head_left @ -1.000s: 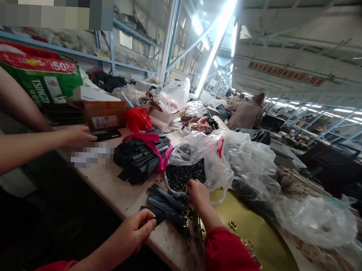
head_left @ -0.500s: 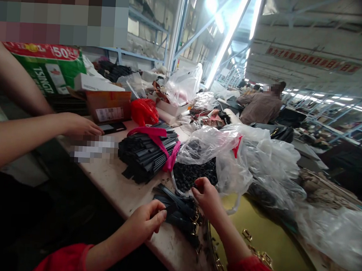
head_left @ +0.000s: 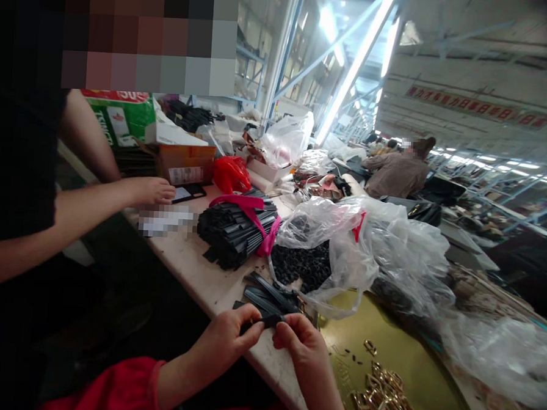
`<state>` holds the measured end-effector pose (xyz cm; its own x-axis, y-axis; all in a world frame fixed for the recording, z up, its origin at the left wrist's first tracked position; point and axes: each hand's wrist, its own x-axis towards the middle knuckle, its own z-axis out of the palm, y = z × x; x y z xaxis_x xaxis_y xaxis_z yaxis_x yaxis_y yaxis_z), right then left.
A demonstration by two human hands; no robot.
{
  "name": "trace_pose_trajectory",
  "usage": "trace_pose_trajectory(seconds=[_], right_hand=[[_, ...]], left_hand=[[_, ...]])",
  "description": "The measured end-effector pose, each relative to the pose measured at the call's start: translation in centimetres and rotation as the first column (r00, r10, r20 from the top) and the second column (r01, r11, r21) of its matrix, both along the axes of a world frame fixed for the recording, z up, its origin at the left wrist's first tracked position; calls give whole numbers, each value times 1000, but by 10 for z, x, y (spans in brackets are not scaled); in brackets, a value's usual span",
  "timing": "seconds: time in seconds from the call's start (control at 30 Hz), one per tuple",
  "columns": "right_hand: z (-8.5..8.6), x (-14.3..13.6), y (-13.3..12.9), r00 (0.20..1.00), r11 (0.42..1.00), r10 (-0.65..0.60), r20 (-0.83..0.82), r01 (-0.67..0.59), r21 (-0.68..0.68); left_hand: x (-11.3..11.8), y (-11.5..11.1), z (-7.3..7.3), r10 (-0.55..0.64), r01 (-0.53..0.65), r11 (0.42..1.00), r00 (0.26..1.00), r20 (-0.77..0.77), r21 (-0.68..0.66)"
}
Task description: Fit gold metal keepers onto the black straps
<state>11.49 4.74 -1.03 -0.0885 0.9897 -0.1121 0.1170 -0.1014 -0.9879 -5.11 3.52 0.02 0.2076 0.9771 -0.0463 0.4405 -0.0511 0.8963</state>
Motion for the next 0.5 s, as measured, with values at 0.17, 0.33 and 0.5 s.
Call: trace_pose_trajectory(seconds=[0.17,0.33,0.5], right_hand=[[-9,4,-23,999,997,-36,-21,37,69],[-15,9,-35,987,991,107,-122,-115,-64],[-28,3,-45,961,991,-42,-273,6,-134]], left_hand=[[0,-19,16,-110,106,992,993,-50,-70],[3,-31,31,-194,192,976,981,-10,-108],[9,-37,31,-236,245,966,965,114,-79]])
